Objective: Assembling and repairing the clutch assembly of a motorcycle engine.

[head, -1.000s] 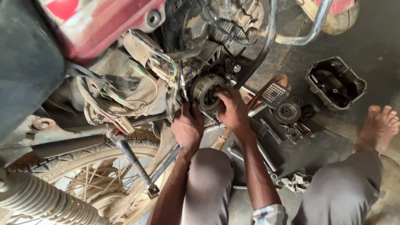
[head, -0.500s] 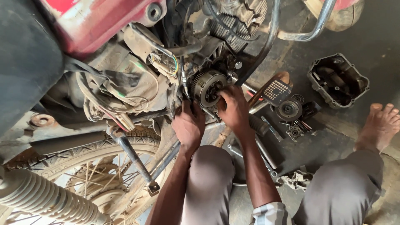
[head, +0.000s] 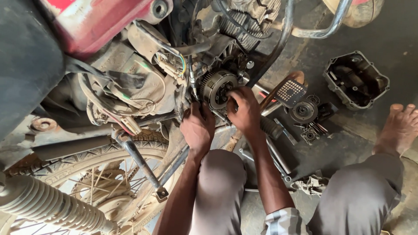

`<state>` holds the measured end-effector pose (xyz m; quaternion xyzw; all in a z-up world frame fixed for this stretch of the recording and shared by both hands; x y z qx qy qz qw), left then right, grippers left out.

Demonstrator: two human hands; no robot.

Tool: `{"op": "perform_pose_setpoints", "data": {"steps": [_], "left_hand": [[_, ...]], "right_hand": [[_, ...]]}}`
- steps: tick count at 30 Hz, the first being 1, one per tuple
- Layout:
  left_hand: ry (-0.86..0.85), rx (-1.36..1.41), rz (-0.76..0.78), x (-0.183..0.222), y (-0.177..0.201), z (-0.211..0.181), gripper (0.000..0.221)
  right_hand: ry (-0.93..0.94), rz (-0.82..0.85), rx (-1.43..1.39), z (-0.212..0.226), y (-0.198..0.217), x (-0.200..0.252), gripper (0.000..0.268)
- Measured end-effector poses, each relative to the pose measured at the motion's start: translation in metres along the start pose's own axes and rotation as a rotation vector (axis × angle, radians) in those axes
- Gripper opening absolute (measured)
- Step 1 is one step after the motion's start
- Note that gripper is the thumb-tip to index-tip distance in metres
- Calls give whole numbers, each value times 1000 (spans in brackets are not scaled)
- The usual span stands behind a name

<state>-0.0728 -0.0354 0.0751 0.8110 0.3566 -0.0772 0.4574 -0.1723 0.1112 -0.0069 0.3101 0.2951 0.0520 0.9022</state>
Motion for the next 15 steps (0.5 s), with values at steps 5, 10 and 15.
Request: {"op": "perform_pose_setpoints", "data": {"steps": [5, 10, 15], "left_hand": [[35, 19, 26, 3, -2, 5, 20], [45, -7, 30, 1, -5, 7, 22], [33, 28, 50, 0, -3, 3, 21]], "right_hand": [[57, -6, 35, 17, 10, -2, 31], [32, -109, -25, 18, 22, -5, 34], [45, -127, -35, 18, 20, -1, 22]]}}
Point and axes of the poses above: each hand's wrist, its own x-axis away from the middle knuckle, its own y-axis out of the back of the hand, z = x × y, the point moved 10 cm from there along -x, towards the middle knuckle, and after that the axes turned 4 degrees about y, right-handed, at the moved point
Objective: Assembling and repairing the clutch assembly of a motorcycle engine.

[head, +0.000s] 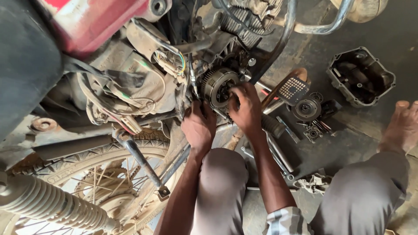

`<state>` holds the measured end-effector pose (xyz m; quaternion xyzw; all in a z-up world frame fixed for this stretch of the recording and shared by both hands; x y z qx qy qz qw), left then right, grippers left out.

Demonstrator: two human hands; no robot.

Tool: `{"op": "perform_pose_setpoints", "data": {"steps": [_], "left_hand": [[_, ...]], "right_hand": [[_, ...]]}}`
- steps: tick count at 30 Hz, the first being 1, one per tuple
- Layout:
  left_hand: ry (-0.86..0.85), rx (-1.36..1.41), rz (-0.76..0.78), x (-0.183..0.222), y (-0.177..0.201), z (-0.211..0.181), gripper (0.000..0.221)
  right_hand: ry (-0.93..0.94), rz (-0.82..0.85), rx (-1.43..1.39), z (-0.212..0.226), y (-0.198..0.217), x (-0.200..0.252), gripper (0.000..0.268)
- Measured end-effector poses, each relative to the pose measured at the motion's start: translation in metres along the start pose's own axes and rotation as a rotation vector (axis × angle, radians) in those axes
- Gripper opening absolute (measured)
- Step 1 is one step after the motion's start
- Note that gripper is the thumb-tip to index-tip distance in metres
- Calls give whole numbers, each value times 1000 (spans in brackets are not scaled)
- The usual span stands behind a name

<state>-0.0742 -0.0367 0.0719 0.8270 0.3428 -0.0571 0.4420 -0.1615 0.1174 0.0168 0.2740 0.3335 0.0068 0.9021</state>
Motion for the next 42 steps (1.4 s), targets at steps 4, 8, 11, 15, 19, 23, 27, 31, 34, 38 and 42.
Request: {"op": "perform_pose_setpoints", "data": {"steps": [4, 8, 11, 15, 19, 23, 27, 31, 34, 38, 42], "left_hand": [[-73, -111, -108, 6, 3, -1, 23], [27, -18, 10, 0, -7, 7, 20], [6, -29, -26, 0, -3, 6, 20], [44, -35, -4, 1, -4, 7, 22], [-18, -19, -32, 2, -3, 5, 22], [1, -3, 0, 2, -8, 9, 22], [41, -3, 36, 1, -14, 14, 22], [-28, -7, 6, 3, -13, 11, 23], [23, -71, 28, 2, -19, 19, 24], [-23, -49, 18, 2, -14, 10, 33], [80, -260, 158, -3, -41, 36, 55]], "right_hand": [[48, 54, 77, 9, -2, 1, 34], [-11, 59, -3, -1, -10, 0, 25], [45, 36, 17, -2, -9, -1, 30], [69, -4, 17, 6, -7, -1, 39], [101, -2, 48, 11, -11, -2, 33], [60, -10, 108, 9, -11, -5, 28], [-2, 3, 92, 4, -12, -9, 28], [-238, 126, 29, -22, -30, 0, 29], [37, -94, 27, 3, -9, -2, 29], [2, -46, 90, 5, -9, -4, 26], [1, -77, 47, 3, -11, -4, 23]]}}
Point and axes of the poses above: each hand's wrist, its own x-axis away from the middle knuckle, its own y-axis out of the back of the hand, z = x × y, the point moved 10 cm from there along -x, towards the middle knuckle, and after that the axes turned 4 degrees about y, right-handed, at the moved point
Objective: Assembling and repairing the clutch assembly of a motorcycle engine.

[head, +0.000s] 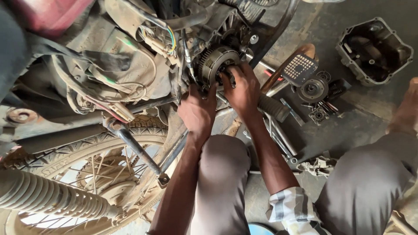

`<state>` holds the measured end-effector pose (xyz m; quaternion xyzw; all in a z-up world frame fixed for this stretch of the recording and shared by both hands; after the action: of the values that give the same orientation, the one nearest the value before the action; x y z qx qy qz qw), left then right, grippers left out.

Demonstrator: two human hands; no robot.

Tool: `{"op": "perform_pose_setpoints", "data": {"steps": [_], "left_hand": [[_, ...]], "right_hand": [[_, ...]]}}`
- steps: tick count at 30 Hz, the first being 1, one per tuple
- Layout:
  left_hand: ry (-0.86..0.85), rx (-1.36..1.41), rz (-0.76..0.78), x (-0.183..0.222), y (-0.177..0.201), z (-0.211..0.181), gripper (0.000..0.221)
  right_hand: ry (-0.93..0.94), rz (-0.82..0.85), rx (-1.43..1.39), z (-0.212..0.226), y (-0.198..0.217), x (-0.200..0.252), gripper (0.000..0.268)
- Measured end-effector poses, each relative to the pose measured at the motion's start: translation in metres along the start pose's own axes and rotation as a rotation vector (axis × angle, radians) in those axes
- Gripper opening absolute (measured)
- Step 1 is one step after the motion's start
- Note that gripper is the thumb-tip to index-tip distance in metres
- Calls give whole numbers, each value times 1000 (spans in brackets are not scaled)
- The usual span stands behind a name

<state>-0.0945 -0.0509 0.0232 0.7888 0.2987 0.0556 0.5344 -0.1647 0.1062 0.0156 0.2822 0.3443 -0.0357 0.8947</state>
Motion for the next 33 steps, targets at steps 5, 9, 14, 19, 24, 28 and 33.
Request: {"op": "perform_pose_setpoints", "data": {"steps": [5, 9, 14, 19, 24, 28, 33], "left_hand": [[-15, -133, 0, -3, -13, 2, 58], [-169, -266, -202, 4, -19, -2, 57], [-247, -400, -384, 8, -31, 6, 65], [-69, -209, -84, 0, -28, 7, 60], [48, -206, 24, -2, -23, 5, 61], [-184, -230, -372, 15, 17, -17, 55], [-144, -8, -292, 11, 25, -15, 54]], "right_hand": [[-16, 0, -52, 4, 4, -5, 22], [-49, 0, -102, 4, 3, -6, 21], [-14, 1, -65, 4, -3, -4, 19], [-34, -4, -73, 8, -1, -4, 18], [-116, -29, -61, -1, -2, -3, 18], [-128, -14, -44, -12, 2, 4, 18], [-378, 130, -381, -22, 49, 7, 26]]}}
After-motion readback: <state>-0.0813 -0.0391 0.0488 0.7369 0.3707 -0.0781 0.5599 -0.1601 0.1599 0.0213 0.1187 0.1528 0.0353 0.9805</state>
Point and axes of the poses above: each hand's wrist, its own x-axis away from the middle knuckle, its own y-axis out of the back of the hand, z = x × y, the point moved 10 cm from there along -x, towards the middle knuckle, and after that the axes turned 4 degrees about y, right-handed, at the moved point
